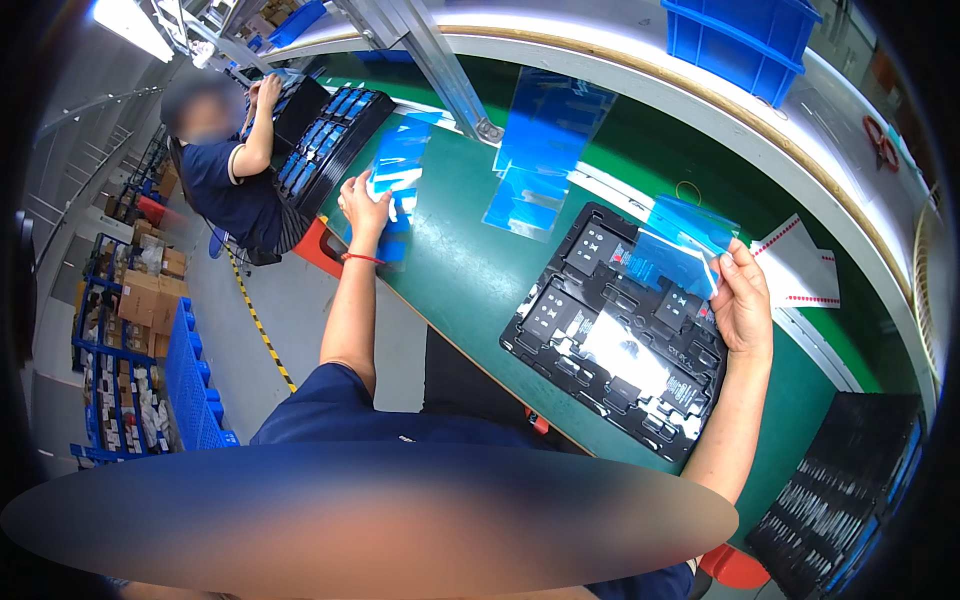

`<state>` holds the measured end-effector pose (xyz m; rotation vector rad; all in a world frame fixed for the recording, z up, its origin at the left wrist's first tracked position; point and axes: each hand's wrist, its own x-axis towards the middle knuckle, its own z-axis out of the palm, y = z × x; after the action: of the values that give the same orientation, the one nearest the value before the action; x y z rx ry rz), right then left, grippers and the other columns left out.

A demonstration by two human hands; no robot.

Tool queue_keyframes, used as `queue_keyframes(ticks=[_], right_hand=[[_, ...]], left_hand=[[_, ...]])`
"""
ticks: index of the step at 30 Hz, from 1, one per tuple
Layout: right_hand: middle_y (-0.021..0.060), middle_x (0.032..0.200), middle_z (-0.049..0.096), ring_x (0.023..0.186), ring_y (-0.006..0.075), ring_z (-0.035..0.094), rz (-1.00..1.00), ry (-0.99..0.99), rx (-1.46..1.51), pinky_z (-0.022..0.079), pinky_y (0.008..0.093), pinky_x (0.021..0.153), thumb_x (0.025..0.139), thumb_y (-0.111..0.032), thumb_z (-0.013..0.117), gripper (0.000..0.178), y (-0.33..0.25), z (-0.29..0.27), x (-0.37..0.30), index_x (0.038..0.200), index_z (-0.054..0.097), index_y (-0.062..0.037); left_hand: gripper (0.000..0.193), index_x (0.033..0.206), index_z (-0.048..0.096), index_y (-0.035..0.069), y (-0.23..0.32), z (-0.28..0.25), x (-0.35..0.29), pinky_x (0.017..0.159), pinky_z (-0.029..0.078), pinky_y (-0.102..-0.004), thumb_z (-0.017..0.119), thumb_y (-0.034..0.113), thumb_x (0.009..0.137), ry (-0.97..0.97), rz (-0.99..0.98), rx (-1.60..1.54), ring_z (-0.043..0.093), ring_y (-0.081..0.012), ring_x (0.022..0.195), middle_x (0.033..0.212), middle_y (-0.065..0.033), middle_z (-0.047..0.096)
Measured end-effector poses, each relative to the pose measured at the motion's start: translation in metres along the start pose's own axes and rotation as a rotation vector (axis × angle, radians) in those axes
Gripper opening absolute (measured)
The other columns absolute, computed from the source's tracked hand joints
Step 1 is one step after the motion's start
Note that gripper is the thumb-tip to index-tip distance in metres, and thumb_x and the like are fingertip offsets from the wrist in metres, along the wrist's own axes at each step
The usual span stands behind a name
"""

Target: Manually assembling small electronic components into a plastic tray on an assembly line.

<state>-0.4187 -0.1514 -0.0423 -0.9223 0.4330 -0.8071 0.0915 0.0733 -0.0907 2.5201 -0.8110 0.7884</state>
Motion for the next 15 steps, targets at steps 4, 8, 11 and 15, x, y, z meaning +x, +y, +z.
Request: queue_keyframes(ticks=[4, 8, 11, 15], right_hand=[[0.0032, 0.088, 0.058, 0.081, 0.0089, 0.057, 0.024, -0.012, -0.018, 0.048, 0.0242, 0.077, 0.09, -0.01, 0.051, 0.023, -0.004, 0.007, -0.001, 0.112, 0.05, -0.002], [0.0036, 0.085, 0.058, 0.078, 0.0093, 0.057, 0.003, 0.106, -0.002, 0.048, 0.0232, 0.075, 0.09, -0.01, 0.051, 0.023, -0.004, 0.012, -0.003, 0.111, 0.05, -0.0019], [0.0037, 0.082, 0.059, 0.076, 0.0094, 0.058, 0.004, 0.065, -0.005, 0.048, 0.0225, 0.072, 0.09, -0.011, 0.052, 0.023, -0.001, 0.006, -0.001, 0.111, 0.05, -0.0019], [0.0029, 0.081, 0.059, 0.074, 0.0092, 0.058, 0.019, 0.017, 0.0, 0.048, 0.0221, 0.07, 0.09, -0.011, 0.052, 0.024, -0.001, 0.001, 0.0, 0.112, 0.049, -0.0022]], left_hand=[[0.025, 0.085, 0.067, 0.008, 0.067, 0.002, -0.011, 0.083, 0.042, -0.0422, 0.074, 0.023, 0.067, -0.065, 0.29, -0.384, 0.055, -0.0328, 0.092, 0.091, -0.016, 0.061], [0.044, 0.079, 0.067, 0.007, 0.164, -0.015, -0.033, 0.085, 0.039, -0.0411, 0.074, 0.048, 0.064, -0.289, 0.179, -0.314, 0.049, -0.0327, 0.098, 0.098, -0.0135, 0.058], [0.048, 0.09, 0.061, 0.009, 0.184, -0.009, -0.038, 0.089, 0.033, -0.0414, 0.074, 0.047, 0.065, -0.432, 0.14, -0.255, 0.042, -0.0308, 0.1, 0.102, -0.0107, 0.049], [0.045, 0.095, 0.061, 0.01, 0.192, -0.002, -0.039, 0.089, 0.032, -0.0419, 0.073, 0.044, 0.067, -0.579, 0.149, -0.282, 0.042, -0.0309, 0.101, 0.103, -0.0111, 0.05]])
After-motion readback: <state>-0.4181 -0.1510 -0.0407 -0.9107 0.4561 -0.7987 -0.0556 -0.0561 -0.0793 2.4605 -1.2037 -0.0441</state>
